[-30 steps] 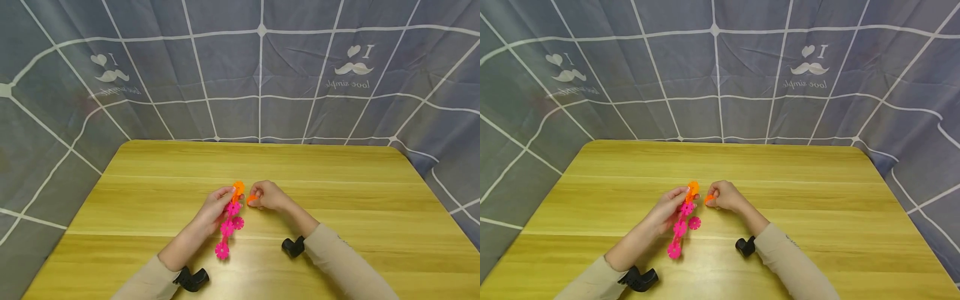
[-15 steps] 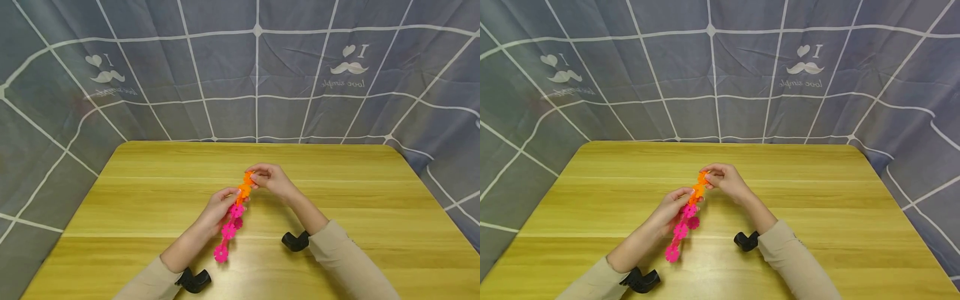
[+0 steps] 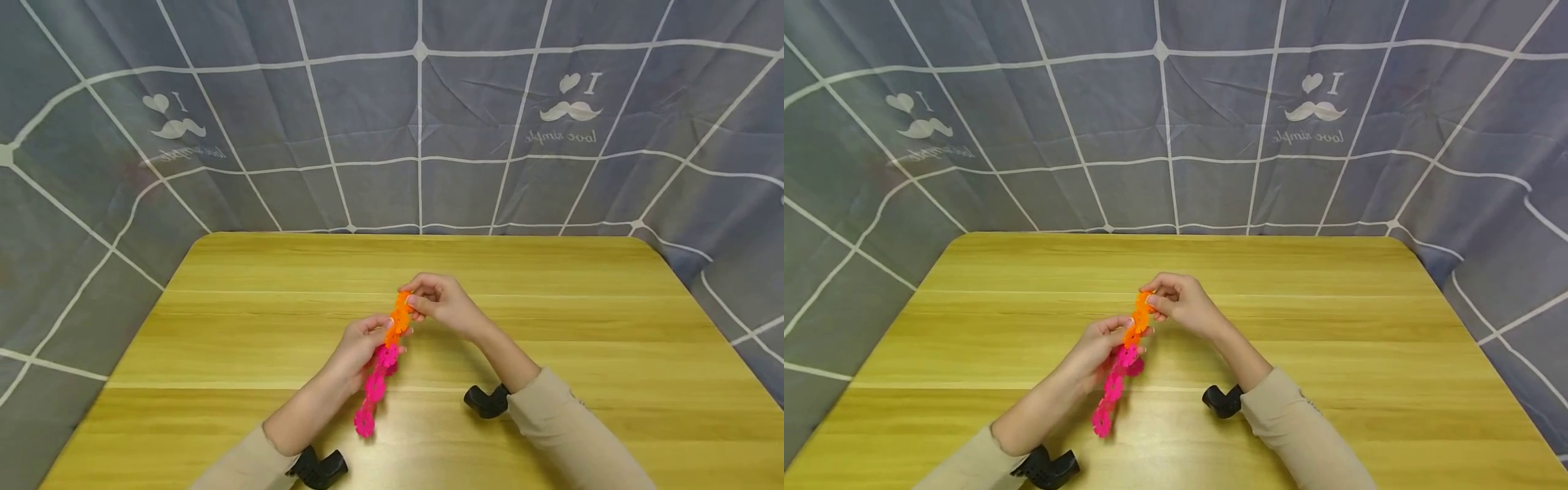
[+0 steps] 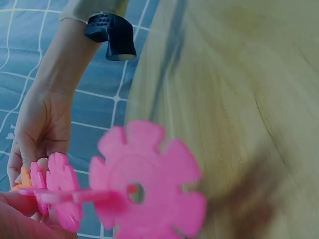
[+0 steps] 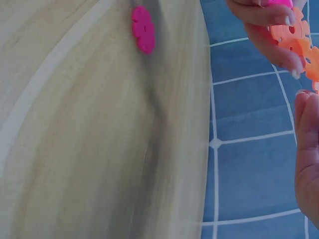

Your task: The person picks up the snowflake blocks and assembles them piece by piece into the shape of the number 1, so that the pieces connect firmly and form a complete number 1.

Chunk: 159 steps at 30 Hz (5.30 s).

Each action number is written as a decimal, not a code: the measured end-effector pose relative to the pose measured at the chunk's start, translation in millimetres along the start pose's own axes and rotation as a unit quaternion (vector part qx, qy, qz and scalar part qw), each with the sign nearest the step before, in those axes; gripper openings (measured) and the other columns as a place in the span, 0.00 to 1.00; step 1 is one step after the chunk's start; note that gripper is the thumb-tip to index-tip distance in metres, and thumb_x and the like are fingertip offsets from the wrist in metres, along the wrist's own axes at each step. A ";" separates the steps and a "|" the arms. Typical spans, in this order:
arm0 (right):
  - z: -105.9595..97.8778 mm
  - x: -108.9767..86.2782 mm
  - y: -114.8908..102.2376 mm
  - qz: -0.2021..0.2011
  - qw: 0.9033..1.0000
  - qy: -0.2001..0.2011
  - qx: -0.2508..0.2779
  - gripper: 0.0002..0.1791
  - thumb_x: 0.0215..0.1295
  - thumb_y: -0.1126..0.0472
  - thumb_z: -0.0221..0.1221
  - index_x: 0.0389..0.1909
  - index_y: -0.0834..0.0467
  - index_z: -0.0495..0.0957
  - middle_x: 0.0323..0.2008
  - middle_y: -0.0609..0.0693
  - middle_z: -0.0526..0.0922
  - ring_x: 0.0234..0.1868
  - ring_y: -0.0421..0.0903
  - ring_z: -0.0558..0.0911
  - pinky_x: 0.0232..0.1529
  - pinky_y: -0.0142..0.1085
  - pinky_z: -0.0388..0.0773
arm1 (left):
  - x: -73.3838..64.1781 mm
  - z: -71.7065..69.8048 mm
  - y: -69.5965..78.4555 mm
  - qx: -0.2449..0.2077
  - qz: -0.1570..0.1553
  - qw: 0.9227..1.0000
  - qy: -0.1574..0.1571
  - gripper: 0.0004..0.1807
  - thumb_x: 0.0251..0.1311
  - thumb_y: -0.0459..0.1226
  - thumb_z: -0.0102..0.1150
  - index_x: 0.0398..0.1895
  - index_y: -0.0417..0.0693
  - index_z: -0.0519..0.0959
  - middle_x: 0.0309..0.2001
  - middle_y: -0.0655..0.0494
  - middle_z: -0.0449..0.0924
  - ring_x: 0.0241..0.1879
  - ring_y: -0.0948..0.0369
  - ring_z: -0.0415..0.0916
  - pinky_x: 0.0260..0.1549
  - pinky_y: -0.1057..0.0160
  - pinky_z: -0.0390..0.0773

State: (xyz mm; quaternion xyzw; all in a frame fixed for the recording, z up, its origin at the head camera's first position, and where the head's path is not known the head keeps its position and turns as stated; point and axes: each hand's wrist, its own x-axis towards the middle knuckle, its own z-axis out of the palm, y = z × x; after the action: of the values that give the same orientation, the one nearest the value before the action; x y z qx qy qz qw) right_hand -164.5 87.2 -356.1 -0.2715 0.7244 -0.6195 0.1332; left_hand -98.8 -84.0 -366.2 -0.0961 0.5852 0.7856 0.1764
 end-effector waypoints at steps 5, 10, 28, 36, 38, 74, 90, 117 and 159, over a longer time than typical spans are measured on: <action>2.9 -1.7 -5.2 -0.022 0.999 -0.004 -0.028 0.09 0.63 0.76 0.52 0.43 0.73 0.76 0.27 0.57 0.79 0.22 0.41 0.75 0.26 0.33 0.79 | -3.5 1.0 0.4 -0.003 -0.005 1.000 0.008 0.11 0.67 0.30 0.47 0.46 0.29 0.72 0.42 0.38 0.80 0.23 0.63 0.80 0.24 0.73 0.77; 3.2 -4.3 -9.8 -0.028 0.999 -0.001 -0.043 0.08 0.63 0.76 0.52 0.41 0.71 0.77 0.26 0.57 0.79 0.22 0.42 0.74 0.25 0.35 0.78 | -4.7 2.9 2.8 -0.001 -0.008 1.000 0.009 0.07 0.66 0.28 0.47 0.41 0.30 0.73 0.41 0.38 0.80 0.24 0.62 0.79 0.26 0.72 0.79; 5.3 -4.4 -6.7 -0.016 1.000 -0.003 0.015 0.11 0.64 0.75 0.52 0.46 0.74 0.73 0.28 0.55 0.79 0.23 0.42 0.76 0.28 0.35 0.79 | -5.8 -3.0 13.7 -0.021 -0.032 0.998 -0.056 0.18 0.70 0.31 0.41 0.57 0.27 0.65 0.35 0.51 0.82 0.23 0.64 0.81 0.24 0.73 0.78; 4.1 -2.4 -1.5 -0.019 0.999 0.016 -0.028 0.13 0.63 0.71 0.56 0.48 0.71 0.76 0.37 0.59 0.81 0.31 0.44 0.77 0.31 0.31 0.78 | -1.1 -4.7 14.6 0.017 0.022 0.994 -0.103 0.19 0.69 0.31 0.44 0.56 0.22 0.66 0.41 0.46 0.83 0.41 0.58 0.82 0.39 0.66 0.79; 4.4 -2.4 -0.8 -0.019 0.999 0.021 -0.033 0.13 0.62 0.71 0.57 0.47 0.70 0.77 0.38 0.59 0.81 0.34 0.45 0.77 0.31 0.31 0.78 | 0.2 -5.6 15.1 0.020 0.018 0.994 -0.107 0.19 0.69 0.31 0.45 0.56 0.22 0.66 0.41 0.46 0.83 0.43 0.57 0.81 0.40 0.65 0.79; 57.2 -2.5 34.6 0.105 0.932 -0.105 -0.330 0.16 0.42 0.62 0.73 0.25 0.58 0.73 0.14 0.44 0.64 0.17 0.40 0.62 0.19 0.29 0.56 | 2.9 -23.4 28.4 0.004 -0.006 0.998 -0.062 0.24 0.72 0.40 0.38 0.68 0.43 0.59 0.34 0.56 0.73 0.30 0.64 0.78 0.25 0.75 0.76; 49.6 -9.6 31.2 0.148 0.958 -0.107 -0.221 0.16 0.44 0.69 0.71 0.34 0.65 0.76 0.14 0.46 0.70 0.15 0.38 0.67 0.17 0.28 0.65 | 1.4 -21.1 29.1 -0.008 0.008 0.997 -0.077 0.23 0.72 0.40 0.40 0.64 0.37 0.61 0.30 0.56 0.75 0.26 0.67 0.78 0.21 0.77 0.75; -7.9 25.8 -35.6 0.111 0.988 0.085 -0.068 0.14 0.64 0.69 0.56 0.49 0.70 0.75 0.29 0.62 0.81 0.26 0.46 0.79 0.37 0.41 0.81 | 7.5 -14.7 28.9 0.050 0.015 0.997 -0.063 0.24 0.71 0.41 0.42 0.58 0.27 0.66 0.30 0.57 0.78 0.29 0.67 0.78 0.30 0.74 0.78; -2.5 15.9 -52.7 0.089 0.993 -0.049 -0.056 0.07 0.64 0.73 0.50 0.41 0.71 0.72 0.16 0.51 0.70 0.20 0.44 0.68 0.24 0.31 0.70 | -3.3 -5.8 17.9 0.103 0.063 0.989 -0.080 0.20 0.68 0.34 0.48 0.55 0.25 0.70 0.28 0.62 0.78 0.26 0.68 0.77 0.27 0.74 0.77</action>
State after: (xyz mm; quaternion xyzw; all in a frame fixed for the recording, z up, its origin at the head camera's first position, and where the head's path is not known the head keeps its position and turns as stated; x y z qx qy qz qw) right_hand -166.8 75.9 -302.2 -0.2434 0.7720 -0.5493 0.2074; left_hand -103.1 -94.6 -350.8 0.0232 0.6517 0.7360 0.1819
